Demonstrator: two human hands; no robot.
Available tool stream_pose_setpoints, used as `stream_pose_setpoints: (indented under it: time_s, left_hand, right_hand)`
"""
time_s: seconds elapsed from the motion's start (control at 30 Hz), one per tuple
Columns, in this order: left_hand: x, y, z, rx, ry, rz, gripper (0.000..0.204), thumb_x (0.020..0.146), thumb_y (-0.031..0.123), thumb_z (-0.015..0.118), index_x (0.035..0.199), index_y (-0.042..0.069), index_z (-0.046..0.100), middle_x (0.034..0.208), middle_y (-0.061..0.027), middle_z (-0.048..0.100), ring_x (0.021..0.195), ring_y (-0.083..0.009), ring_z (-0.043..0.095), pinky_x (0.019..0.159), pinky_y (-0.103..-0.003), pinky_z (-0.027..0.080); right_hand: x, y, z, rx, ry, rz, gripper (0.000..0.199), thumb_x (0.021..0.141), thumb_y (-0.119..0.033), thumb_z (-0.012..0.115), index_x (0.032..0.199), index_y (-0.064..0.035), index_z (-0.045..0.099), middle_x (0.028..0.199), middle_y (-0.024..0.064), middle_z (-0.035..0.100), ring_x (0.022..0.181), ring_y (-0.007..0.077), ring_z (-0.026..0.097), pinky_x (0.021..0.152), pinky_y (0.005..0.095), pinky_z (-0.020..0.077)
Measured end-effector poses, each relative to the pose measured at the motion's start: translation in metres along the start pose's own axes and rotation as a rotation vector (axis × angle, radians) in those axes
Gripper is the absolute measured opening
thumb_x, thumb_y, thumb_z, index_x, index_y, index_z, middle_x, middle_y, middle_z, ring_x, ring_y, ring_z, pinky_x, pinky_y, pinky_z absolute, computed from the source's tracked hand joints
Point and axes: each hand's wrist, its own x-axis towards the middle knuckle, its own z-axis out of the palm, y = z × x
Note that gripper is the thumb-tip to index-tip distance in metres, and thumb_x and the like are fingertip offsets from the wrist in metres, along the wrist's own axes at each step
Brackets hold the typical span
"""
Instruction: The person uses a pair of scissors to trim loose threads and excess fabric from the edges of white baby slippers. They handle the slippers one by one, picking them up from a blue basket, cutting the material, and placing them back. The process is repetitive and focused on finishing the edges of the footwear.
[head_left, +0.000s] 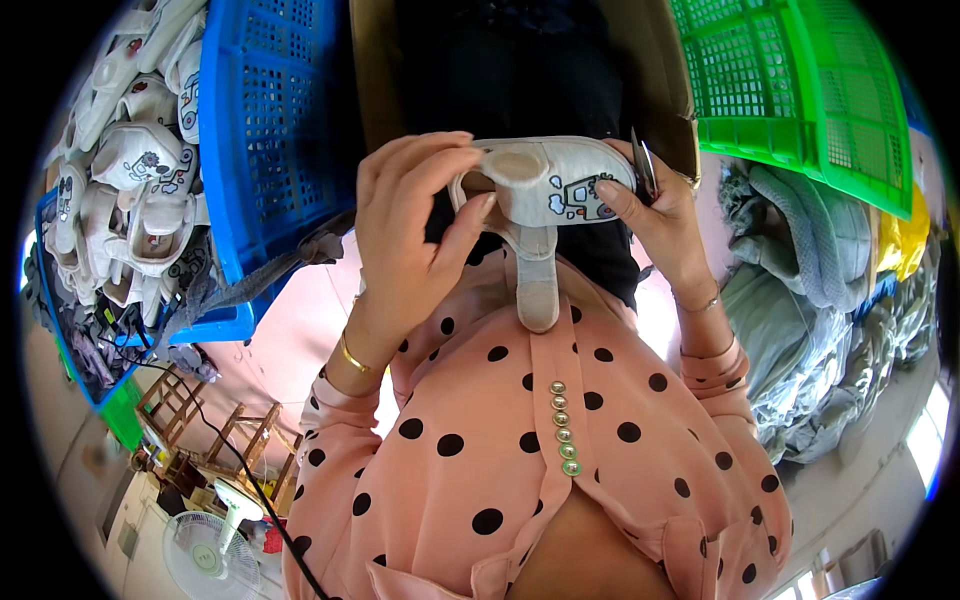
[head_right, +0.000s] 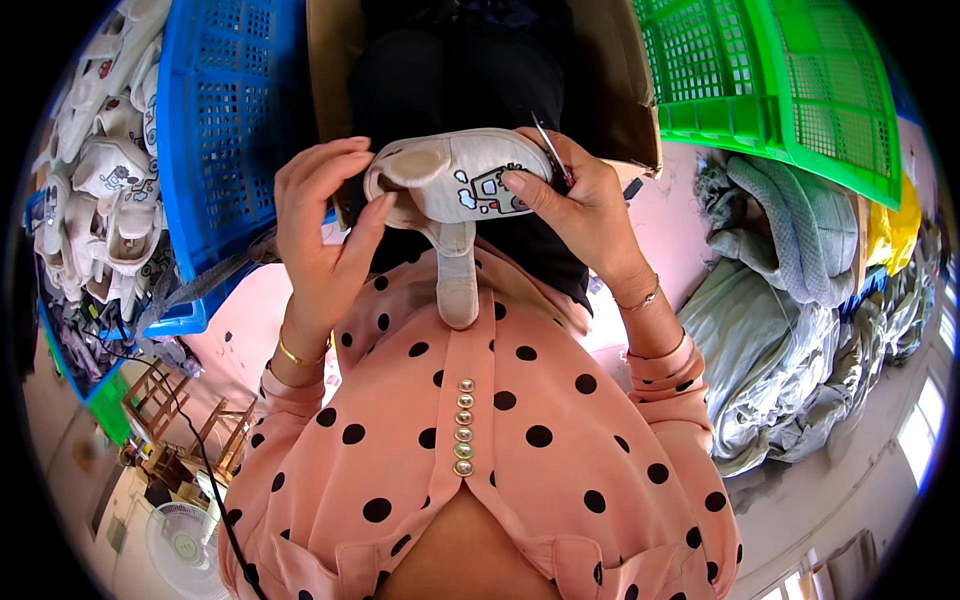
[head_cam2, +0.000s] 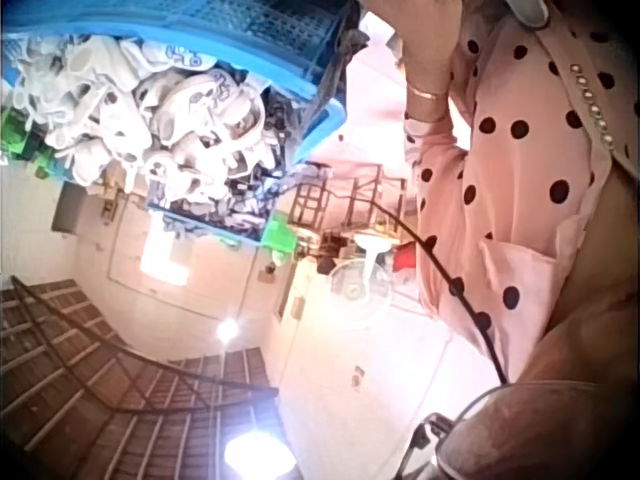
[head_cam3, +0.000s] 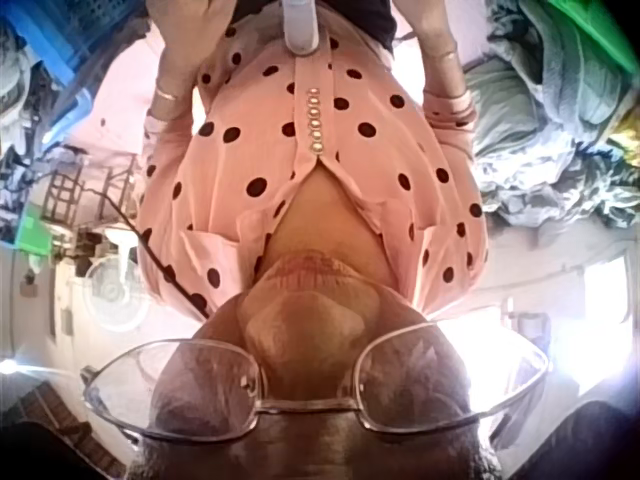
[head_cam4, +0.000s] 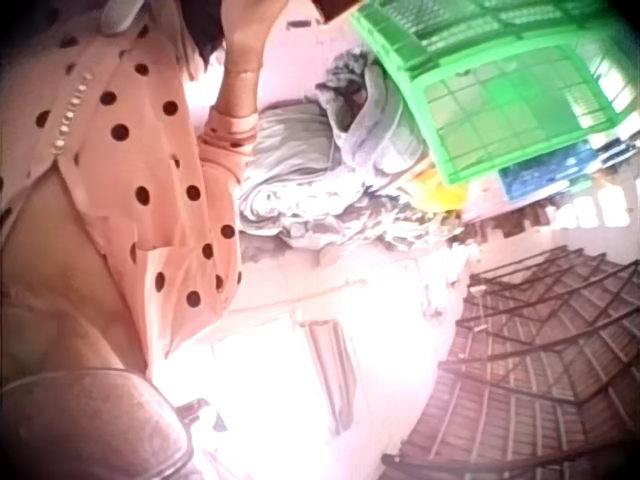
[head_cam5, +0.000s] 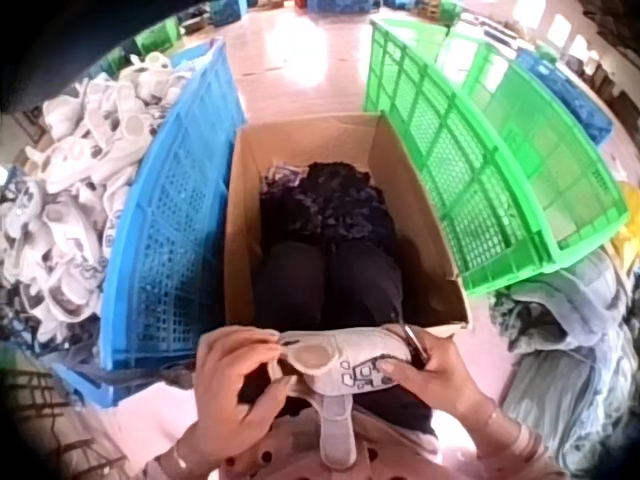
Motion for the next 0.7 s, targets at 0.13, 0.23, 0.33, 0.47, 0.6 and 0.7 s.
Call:
stream_pose_setpoints:
  time_s: [0.13, 0.23, 0.33, 0.47, 0.6, 0.7]
  left_hand:
    - [0.001, -0.011, -0.001, 0.102, -0.097, 0.117, 0.027, 0.072, 0.006, 0.077, 0.098, 0.013, 0.070, 0.103, -0.0001, 0.069, 0.103, -0.0236, 0.057, 0.087, -0.035, 0.045]
    - [0.003, -0.017, -0.002, 0.123, -0.101, 0.179, 0.026, 0.070, 0.008, 0.079, 0.094, 0.014, 0.072, 0.098, 0.0020, 0.069, 0.100, -0.0223, 0.058, 0.087, -0.035, 0.045]
    - [0.003, -0.020, -0.003, 0.128, -0.096, 0.250, 0.024, 0.069, 0.009, 0.079, 0.092, 0.014, 0.072, 0.096, 0.0016, 0.070, 0.096, -0.0212, 0.059, 0.085, -0.034, 0.046]
    - [0.003, -0.019, -0.005, 0.069, -0.116, 0.249, 0.022, 0.072, 0.009, 0.077, 0.093, 0.012, 0.072, 0.097, 0.0000, 0.070, 0.091, -0.0213, 0.060, 0.079, -0.033, 0.048]
    - [0.001, -0.012, -0.010, -0.082, -0.295, -0.028, 0.018, 0.077, 0.006, 0.073, 0.095, 0.008, 0.072, 0.096, -0.0029, 0.070, 0.082, -0.0234, 0.060, 0.070, -0.033, 0.049]
    - [-0.007, -0.009, -0.011, -0.245, -0.463, -0.395, 0.015, 0.086, 0.006, 0.069, 0.100, 0.001, 0.070, 0.088, -0.0072, 0.067, 0.075, -0.0150, 0.059, 0.066, -0.027, 0.047]
  right_hand:
    - [-0.001, -0.004, 0.001, -0.062, -0.015, -0.104, 0.046, 0.089, -0.013, 0.072, 0.128, 0.0035, 0.056, 0.111, 0.0073, 0.067, 0.100, 0.0108, 0.061, 0.092, 0.0249, 0.0489]
    - [-0.001, -0.003, -0.002, -0.058, -0.029, -0.112, 0.047, 0.088, -0.011, 0.072, 0.130, 0.0027, 0.055, 0.114, 0.0075, 0.066, 0.102, 0.0113, 0.061, 0.093, 0.0252, 0.0482]
    - [0.000, -0.004, -0.001, -0.052, -0.034, -0.143, 0.047, 0.088, -0.010, 0.072, 0.130, 0.0020, 0.056, 0.115, 0.0082, 0.066, 0.103, 0.0117, 0.061, 0.094, 0.0253, 0.0481]
    - [0.004, -0.002, -0.003, -0.082, -0.050, -0.203, 0.045, 0.088, -0.010, 0.071, 0.129, 0.0019, 0.057, 0.116, 0.0082, 0.066, 0.103, 0.0128, 0.062, 0.092, 0.0252, 0.0487]
    - [0.002, 0.002, -0.003, -0.084, -0.104, -0.087, 0.041, 0.089, -0.011, 0.070, 0.127, -0.0005, 0.059, 0.114, 0.0095, 0.068, 0.097, 0.0135, 0.065, 0.084, 0.0227, 0.0511]
    - [0.003, 0.024, 0.005, -0.346, -0.041, -0.215, 0.038, 0.088, -0.013, 0.071, 0.124, -0.0059, 0.062, 0.095, 0.0078, 0.070, 0.079, 0.0118, 0.067, 0.069, 0.0207, 0.0514]
